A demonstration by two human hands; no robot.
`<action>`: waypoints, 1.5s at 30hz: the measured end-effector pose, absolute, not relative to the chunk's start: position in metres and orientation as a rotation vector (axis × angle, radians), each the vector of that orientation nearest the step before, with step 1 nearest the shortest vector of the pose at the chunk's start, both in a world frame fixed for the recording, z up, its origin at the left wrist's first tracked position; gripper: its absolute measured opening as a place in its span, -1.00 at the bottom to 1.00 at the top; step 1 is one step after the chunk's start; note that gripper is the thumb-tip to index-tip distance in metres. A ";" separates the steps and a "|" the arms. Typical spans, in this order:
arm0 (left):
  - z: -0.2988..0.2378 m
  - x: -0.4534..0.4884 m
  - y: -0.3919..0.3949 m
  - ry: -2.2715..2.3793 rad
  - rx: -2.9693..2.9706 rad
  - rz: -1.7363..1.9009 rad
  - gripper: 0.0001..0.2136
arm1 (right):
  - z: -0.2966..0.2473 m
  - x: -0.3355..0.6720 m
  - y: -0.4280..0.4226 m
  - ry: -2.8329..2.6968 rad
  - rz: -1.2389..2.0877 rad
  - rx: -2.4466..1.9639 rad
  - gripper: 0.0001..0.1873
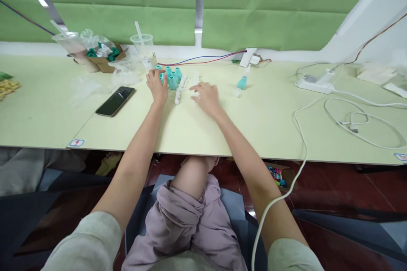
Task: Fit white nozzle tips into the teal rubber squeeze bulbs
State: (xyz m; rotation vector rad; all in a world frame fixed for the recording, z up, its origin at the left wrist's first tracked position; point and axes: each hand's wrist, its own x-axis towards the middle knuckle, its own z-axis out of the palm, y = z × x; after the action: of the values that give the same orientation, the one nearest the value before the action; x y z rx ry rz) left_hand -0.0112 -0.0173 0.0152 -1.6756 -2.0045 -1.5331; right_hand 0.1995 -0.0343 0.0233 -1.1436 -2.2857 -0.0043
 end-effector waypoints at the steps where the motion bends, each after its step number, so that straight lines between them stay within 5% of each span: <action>1: 0.015 -0.012 -0.017 -2.011 -1.680 -1.550 -0.79 | 0.024 0.183 -0.038 -2.403 -0.027 -1.075 -0.72; 4: 0.013 -0.014 -0.015 -2.009 -1.687 -1.593 -0.79 | 0.025 0.145 -0.043 -2.545 -0.100 -1.047 -0.63; 10: 0.012 -0.015 -0.015 -1.935 -1.665 -1.694 -0.84 | 0.036 0.127 -0.028 -2.601 -0.056 -1.071 -0.84; 15: 0.017 -0.014 -0.013 -1.817 -1.692 -1.841 -0.86 | 0.051 0.147 -0.005 -2.212 0.341 -1.105 -0.88; 20: 0.014 -0.002 0.003 -1.654 -2.368 -2.226 -0.78 | 0.059 0.153 0.011 -1.722 0.868 -0.950 -0.75; 29: 0.018 -0.001 -0.002 -1.413 -2.404 -2.730 -0.58 | 0.055 0.137 0.016 -1.640 1.032 -0.853 -0.69; 33: 0.019 -0.005 -0.002 -1.441 -2.171 -2.824 -0.65 | 0.052 0.138 0.018 -1.830 0.914 -0.974 -0.80; 40: 0.012 -0.027 0.009 -1.722 -1.882 -2.659 -0.86 | 0.047 0.133 0.018 -2.410 0.070 -1.428 -0.86; 45: 0.010 -0.028 0.007 -1.899 -1.909 -2.429 -0.85 | 0.046 0.117 0.025 -2.533 -0.016 -1.487 -0.89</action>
State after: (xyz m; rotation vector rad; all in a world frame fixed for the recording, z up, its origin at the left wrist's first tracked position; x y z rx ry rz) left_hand -0.0284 0.0070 0.0100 -1.9092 -1.8993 -2.4293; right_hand 0.1171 0.0249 0.0455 -1.4873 -2.5331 -0.0159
